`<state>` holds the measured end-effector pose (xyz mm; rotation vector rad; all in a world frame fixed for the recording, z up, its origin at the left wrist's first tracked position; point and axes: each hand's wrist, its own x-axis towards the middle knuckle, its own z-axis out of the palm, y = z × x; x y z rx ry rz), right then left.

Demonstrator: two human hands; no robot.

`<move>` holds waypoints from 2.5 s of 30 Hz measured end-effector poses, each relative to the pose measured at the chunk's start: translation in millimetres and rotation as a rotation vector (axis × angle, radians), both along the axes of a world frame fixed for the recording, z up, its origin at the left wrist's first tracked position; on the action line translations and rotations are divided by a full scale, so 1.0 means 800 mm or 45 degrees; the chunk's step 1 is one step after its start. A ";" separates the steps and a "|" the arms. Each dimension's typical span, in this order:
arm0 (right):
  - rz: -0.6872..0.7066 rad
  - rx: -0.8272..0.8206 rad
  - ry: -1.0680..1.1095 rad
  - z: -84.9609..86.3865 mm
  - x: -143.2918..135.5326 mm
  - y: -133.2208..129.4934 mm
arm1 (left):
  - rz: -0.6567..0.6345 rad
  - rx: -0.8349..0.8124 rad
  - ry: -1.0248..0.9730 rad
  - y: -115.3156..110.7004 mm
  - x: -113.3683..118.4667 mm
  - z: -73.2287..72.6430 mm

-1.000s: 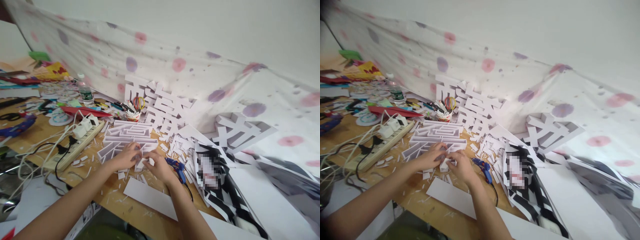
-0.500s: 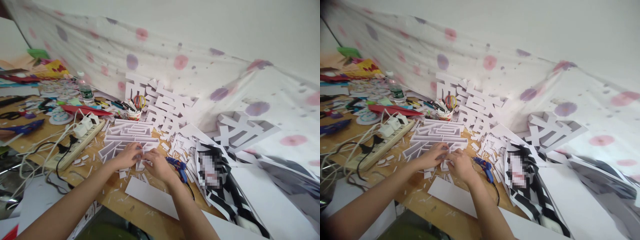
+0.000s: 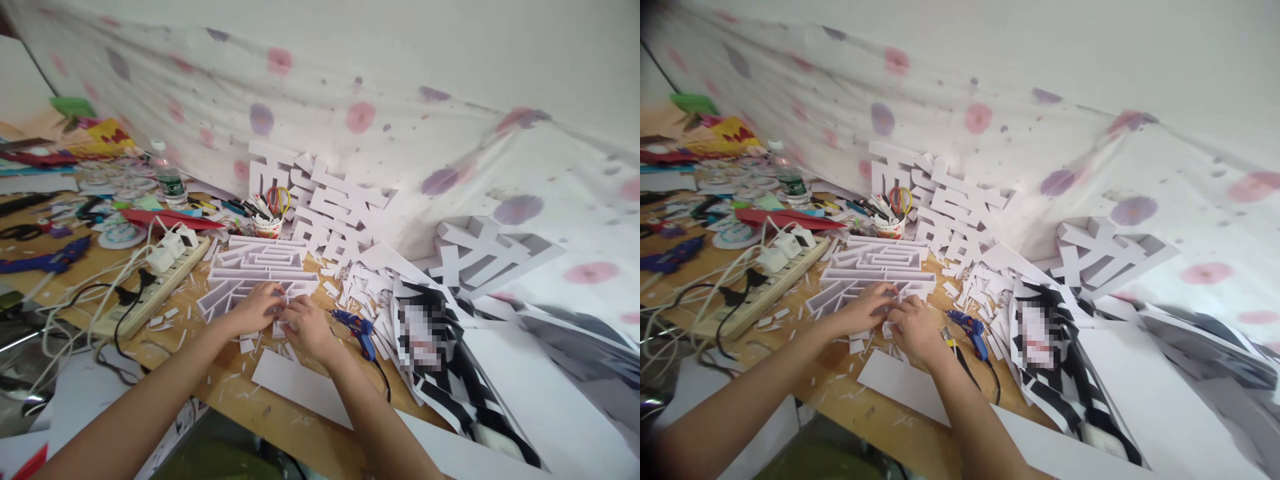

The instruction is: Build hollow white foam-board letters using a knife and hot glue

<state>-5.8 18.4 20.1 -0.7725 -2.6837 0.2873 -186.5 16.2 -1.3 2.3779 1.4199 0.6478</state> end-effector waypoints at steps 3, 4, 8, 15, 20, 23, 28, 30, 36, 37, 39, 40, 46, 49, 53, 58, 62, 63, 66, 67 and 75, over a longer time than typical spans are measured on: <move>-0.021 0.017 0.016 0.000 0.000 -0.001 | -0.002 0.018 0.007 0.000 -0.001 -0.002; -0.034 0.017 0.012 0.001 -0.001 -0.001 | -0.001 0.016 0.010 0.000 -0.001 -0.002; -0.066 0.024 -0.044 0.003 -0.002 -0.003 | 0.006 -0.008 0.011 0.000 -0.001 -0.001; -0.069 0.071 -0.151 0.004 -0.005 -0.004 | 0.016 -0.036 -0.009 -0.001 0.001 0.002; -0.079 0.090 -0.182 0.002 -0.005 -0.007 | 0.015 -0.027 -0.023 -0.001 0.001 0.001; -0.084 0.093 -0.187 0.000 -0.004 -0.008 | 0.008 -0.016 -0.010 0.000 0.001 0.002; -0.088 0.079 -0.209 -0.002 -0.005 -0.007 | 0.002 0.004 -0.001 0.000 0.000 0.001; -0.095 0.085 -0.226 -0.002 -0.005 -0.007 | 0.002 0.012 0.000 0.000 0.000 0.000; -0.102 0.118 -0.226 -0.004 -0.005 -0.009 | -0.006 0.027 0.007 0.000 0.000 0.000; -0.106 0.122 -0.219 -0.005 -0.004 -0.010 | -0.008 0.026 0.008 0.000 0.000 0.000; -0.114 0.125 -0.204 -0.006 -0.004 -0.011 | -0.013 0.025 0.004 -0.001 0.000 0.000; -0.113 0.123 -0.195 -0.007 -0.004 -0.011 | -0.017 0.028 0.001 -0.001 0.000 -0.001; -0.104 0.105 -0.156 -0.013 -0.004 -0.010 | -0.030 0.066 -0.016 0.001 -0.003 -0.008; -0.100 0.097 -0.140 -0.016 -0.004 -0.008 | -0.035 0.057 -0.013 0.002 -0.004 -0.009; -0.088 0.076 -0.130 -0.016 -0.004 -0.007 | -0.034 0.042 -0.013 0.002 -0.004 -0.007; -0.073 0.040 -0.090 -0.016 -0.003 -0.006 | -0.028 0.027 -0.020 0.000 -0.003 -0.006; -0.057 0.038 -0.051 -0.017 -0.002 -0.006 | -0.024 0.016 -0.019 -0.001 -0.002 -0.005; -0.054 0.039 -0.046 -0.017 -0.002 -0.006 | -0.021 0.014 -0.021 -0.001 -0.002 -0.004; -0.057 0.040 -0.048 -0.018 -0.002 -0.006 | -0.013 0.011 -0.030 -0.001 -0.001 -0.003; -0.059 0.042 -0.052 -0.019 -0.001 -0.006 | -0.013 0.011 -0.032 -0.001 -0.001 -0.003; -0.054 0.045 -0.088 -0.015 -0.001 -0.007 | -0.006 0.020 -0.036 -0.001 0.000 -0.002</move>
